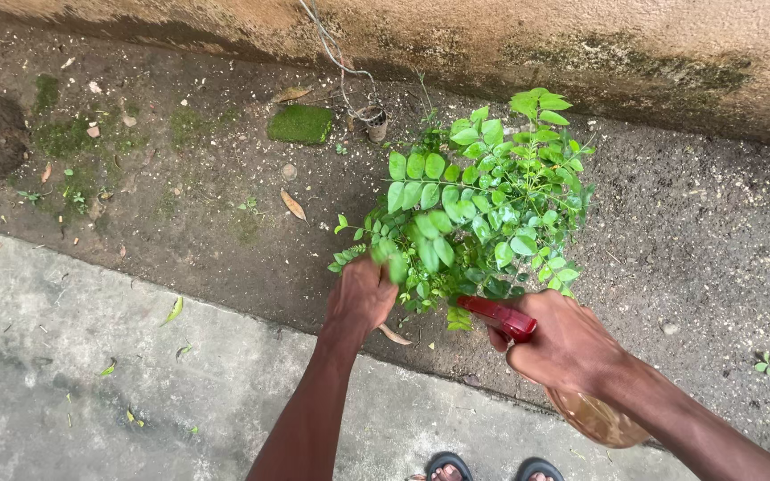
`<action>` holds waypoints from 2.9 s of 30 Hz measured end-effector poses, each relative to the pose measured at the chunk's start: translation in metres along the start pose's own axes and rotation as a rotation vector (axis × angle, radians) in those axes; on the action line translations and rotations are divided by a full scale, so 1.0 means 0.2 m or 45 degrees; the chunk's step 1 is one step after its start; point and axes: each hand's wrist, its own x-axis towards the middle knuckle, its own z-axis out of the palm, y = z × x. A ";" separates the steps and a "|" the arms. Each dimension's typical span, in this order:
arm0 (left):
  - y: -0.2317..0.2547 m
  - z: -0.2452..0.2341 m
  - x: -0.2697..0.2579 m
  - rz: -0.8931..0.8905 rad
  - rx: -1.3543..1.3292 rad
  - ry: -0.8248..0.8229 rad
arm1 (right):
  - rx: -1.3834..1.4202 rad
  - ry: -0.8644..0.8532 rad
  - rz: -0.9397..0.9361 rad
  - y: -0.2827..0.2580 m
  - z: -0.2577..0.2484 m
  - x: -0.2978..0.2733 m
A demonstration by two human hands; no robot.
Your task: The person sprays a small green plant with a red spray bottle and touches the leaves by hand.
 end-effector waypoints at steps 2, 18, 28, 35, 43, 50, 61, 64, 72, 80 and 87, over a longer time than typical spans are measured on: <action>0.00 0.00 0.00 -0.064 0.017 -0.099 | -0.008 0.011 0.052 0.02 0.01 0.02; 0.02 0.04 -0.02 0.025 0.074 -0.024 | -0.067 0.082 0.042 0.08 0.01 0.02; 0.05 0.05 -0.06 0.051 0.061 -0.006 | -0.071 0.094 0.077 0.18 0.00 0.03; 0.17 -0.01 -0.04 0.055 -0.064 -0.099 | 0.069 0.134 0.129 0.29 -0.05 0.02; 0.36 -0.06 -0.07 -0.040 -0.104 -0.232 | 0.043 0.269 0.101 0.30 -0.11 0.00; 0.40 -0.04 -0.06 -0.234 -0.035 -0.355 | 0.028 0.289 0.135 0.30 -0.13 -0.02; 0.48 0.03 -0.05 0.097 -0.319 -0.074 | 0.321 0.282 0.237 0.38 -0.16 -0.07; 0.48 0.04 -0.03 0.079 -0.290 -0.089 | 0.347 0.315 0.188 0.38 -0.16 -0.08; 0.54 0.03 -0.04 0.152 -0.134 -0.105 | 0.318 0.431 0.292 0.37 -0.19 -0.11; 0.75 -0.02 -0.24 0.329 -0.060 -0.398 | 0.256 0.654 0.277 0.38 -0.23 -0.14; 0.94 -0.02 -0.25 1.094 0.374 0.185 | 0.307 0.711 0.304 0.37 -0.27 -0.16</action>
